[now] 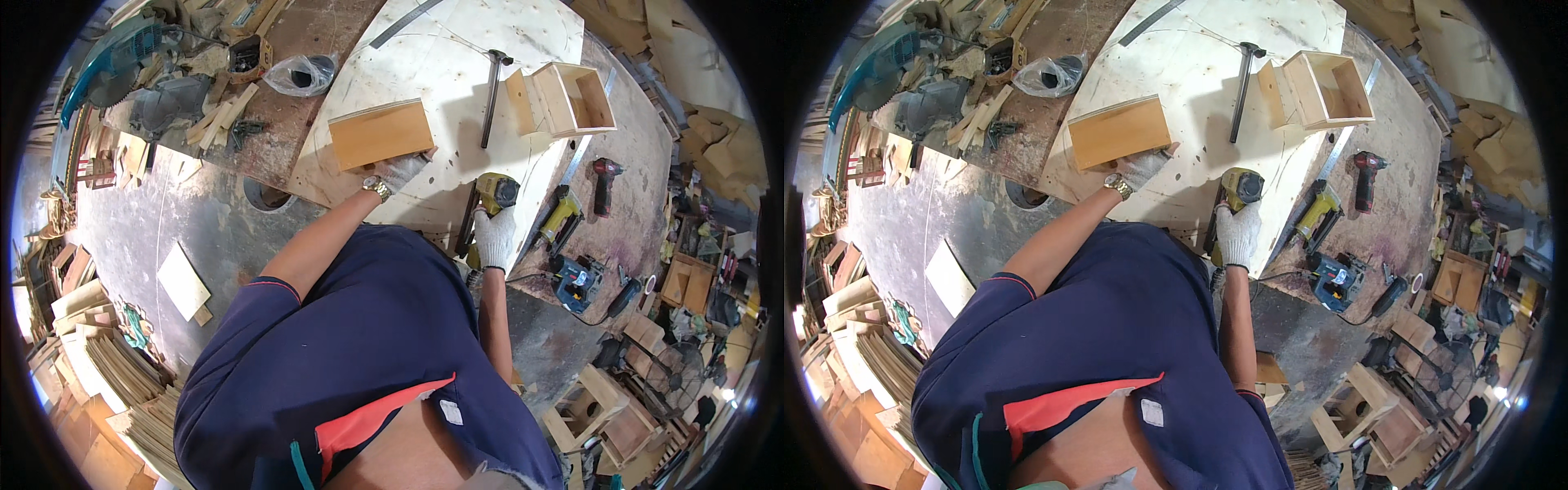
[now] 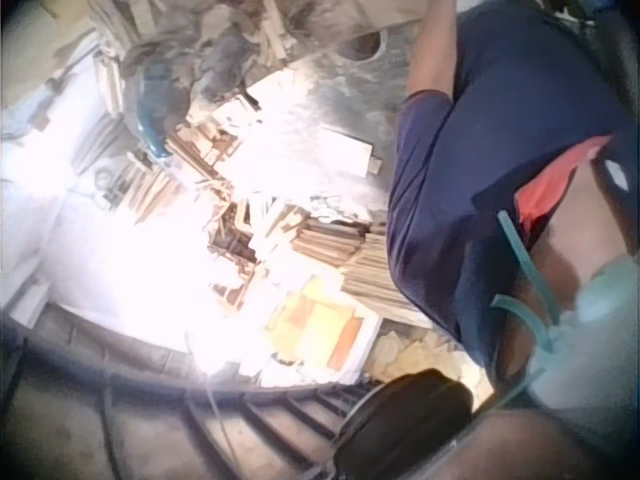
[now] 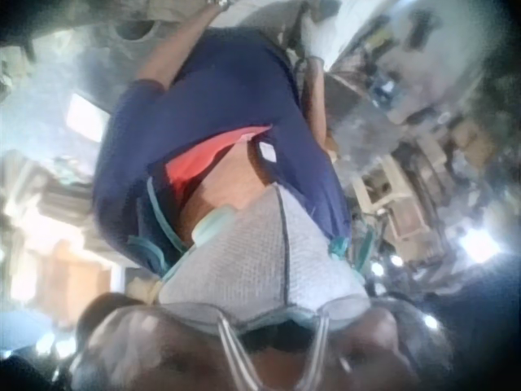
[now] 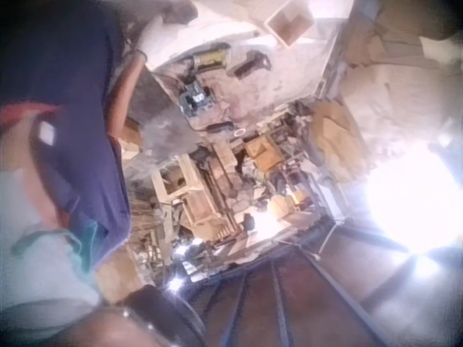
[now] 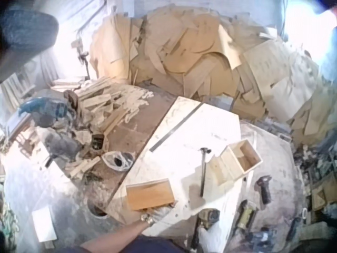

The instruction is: The person assembles small wooden boxes by cutting wood pieces, aligning them, and fastening them with a nail gun and hammer. The person repeatedly positions wood pieces, uses a nail gun to secure joints, and hammers nails to reinforce the structure.

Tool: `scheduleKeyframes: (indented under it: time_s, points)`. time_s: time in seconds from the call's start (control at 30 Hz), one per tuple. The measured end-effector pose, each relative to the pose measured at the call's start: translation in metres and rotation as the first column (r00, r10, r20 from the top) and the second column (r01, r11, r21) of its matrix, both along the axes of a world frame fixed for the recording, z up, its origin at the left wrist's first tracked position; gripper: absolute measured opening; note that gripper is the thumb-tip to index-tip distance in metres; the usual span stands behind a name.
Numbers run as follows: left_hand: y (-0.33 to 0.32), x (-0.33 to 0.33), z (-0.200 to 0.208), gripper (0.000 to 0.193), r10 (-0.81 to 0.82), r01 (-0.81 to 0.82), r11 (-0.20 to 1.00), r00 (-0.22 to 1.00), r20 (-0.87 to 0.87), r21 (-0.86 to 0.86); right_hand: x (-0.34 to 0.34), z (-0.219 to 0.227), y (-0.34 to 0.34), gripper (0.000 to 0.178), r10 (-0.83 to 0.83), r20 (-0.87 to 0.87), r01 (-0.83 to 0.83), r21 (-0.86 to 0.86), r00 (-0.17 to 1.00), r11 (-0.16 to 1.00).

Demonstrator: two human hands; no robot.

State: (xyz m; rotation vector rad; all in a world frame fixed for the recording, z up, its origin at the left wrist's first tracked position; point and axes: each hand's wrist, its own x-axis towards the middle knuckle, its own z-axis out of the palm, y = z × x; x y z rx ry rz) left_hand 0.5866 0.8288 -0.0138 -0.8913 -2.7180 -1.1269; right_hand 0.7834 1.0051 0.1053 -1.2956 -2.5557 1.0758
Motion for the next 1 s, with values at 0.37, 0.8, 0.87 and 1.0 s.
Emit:
scheduleKeyframes:
  time_s: [0.37,0.8,0.87,1.0]
  points:
    - [0.007,-0.024,-0.022,0.055,0.041,-0.002,0.995,0.915,-0.401,0.095,-0.039,0.137,0.0,0.037,0.134,-0.186,-0.189,-0.32,0.973,0.928]
    - [0.009,-0.043,-0.112,0.059,-0.07,-0.151,0.971,0.561,-0.825,-0.185,-0.112,0.185,-0.024,0.05,0.543,0.028,-0.53,-0.185,0.839,0.828]
    - [-0.001,-0.038,-0.095,0.061,-0.339,-0.673,0.717,-0.111,-0.934,-0.181,-0.112,0.179,-0.02,0.052,0.53,0.051,-0.511,-0.203,0.847,0.836]
    - [-0.005,-0.039,-0.076,0.065,-0.24,-0.332,0.89,0.239,-0.941,-0.311,-0.118,0.172,-0.022,0.05,0.574,0.075,-0.56,-0.142,0.816,0.816]
